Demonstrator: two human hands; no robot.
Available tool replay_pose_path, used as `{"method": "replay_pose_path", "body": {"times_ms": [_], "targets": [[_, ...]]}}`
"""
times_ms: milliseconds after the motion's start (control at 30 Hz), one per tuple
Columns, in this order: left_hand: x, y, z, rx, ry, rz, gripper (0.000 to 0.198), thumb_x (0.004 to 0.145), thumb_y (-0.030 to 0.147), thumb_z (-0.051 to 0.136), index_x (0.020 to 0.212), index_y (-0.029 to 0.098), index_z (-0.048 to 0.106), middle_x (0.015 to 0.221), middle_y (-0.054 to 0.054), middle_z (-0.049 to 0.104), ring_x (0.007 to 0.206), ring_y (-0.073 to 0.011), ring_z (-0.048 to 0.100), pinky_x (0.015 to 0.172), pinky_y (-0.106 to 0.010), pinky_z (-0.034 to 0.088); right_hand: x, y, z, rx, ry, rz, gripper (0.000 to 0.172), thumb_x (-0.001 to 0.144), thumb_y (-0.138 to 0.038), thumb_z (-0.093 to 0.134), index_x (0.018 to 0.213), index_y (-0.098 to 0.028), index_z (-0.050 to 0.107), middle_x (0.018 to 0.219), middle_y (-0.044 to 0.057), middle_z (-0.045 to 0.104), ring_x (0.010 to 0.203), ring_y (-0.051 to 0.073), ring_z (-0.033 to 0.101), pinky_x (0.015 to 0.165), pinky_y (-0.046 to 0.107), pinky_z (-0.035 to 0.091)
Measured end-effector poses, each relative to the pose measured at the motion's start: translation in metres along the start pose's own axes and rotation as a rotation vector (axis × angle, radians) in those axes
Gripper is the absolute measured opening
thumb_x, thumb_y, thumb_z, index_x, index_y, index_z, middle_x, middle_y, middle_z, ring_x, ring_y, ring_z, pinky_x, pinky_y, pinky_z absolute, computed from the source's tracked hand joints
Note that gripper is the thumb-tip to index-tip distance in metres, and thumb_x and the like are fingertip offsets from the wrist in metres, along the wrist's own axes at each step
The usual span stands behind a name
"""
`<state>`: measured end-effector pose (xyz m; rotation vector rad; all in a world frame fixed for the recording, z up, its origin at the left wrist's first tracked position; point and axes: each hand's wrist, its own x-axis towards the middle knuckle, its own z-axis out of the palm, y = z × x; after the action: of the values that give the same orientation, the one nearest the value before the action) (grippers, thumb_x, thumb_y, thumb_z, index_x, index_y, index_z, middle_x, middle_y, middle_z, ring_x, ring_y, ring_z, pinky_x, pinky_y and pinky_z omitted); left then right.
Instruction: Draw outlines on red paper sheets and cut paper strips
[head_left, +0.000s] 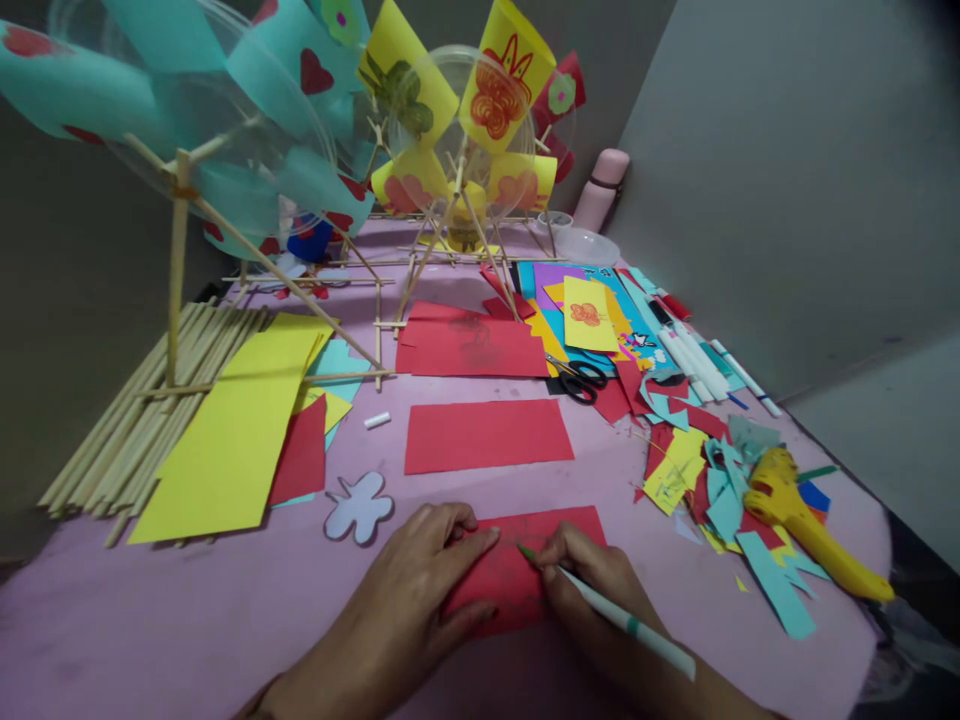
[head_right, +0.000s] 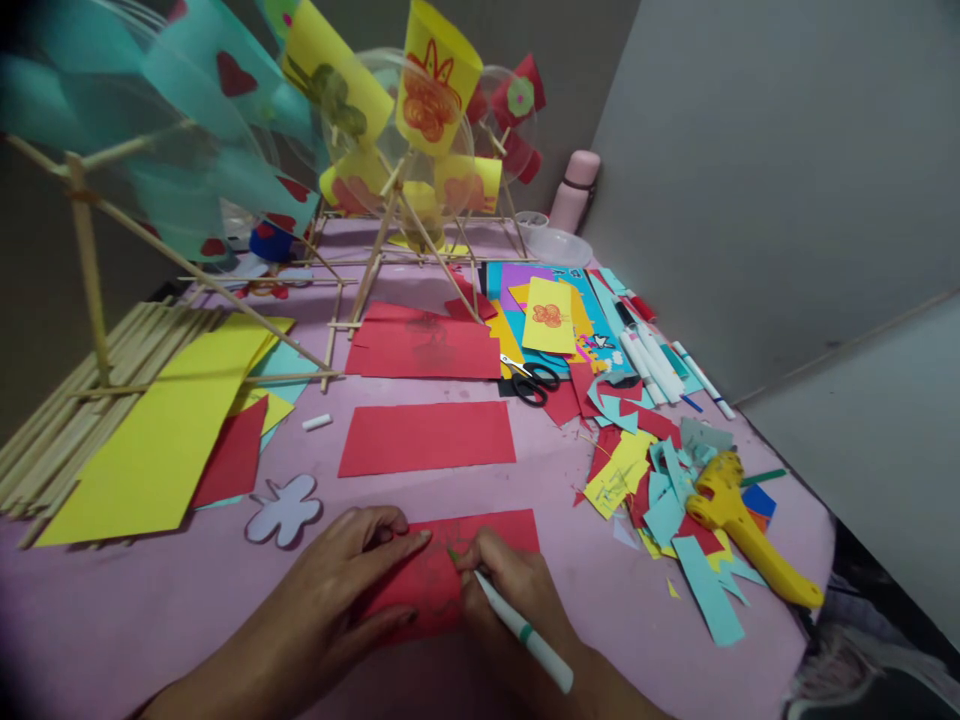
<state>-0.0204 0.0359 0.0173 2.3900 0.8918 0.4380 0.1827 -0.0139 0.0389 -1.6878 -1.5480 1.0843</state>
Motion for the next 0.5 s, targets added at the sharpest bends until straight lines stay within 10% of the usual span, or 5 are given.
{"method": "replay_pose_path", "body": {"times_ms": [500], "targets": [[0.001, -0.0009, 0.001, -0.005, 0.03, 0.003, 0.047, 0.083, 0.027, 0.064, 0.128, 0.027, 0.05, 0.117, -0.01, 0.05, 0.105, -0.0254, 0.048, 0.086, -0.043, 0.046, -0.0011, 0.0084, 0.0009, -0.076, -0.029, -0.12, 0.016, 0.085, -0.026, 0.039, 0.073, -0.021, 0.049, 0.052, -0.005, 0.045, 0.044, 0.011, 0.042, 0.042, 0.02, 0.03]]}}
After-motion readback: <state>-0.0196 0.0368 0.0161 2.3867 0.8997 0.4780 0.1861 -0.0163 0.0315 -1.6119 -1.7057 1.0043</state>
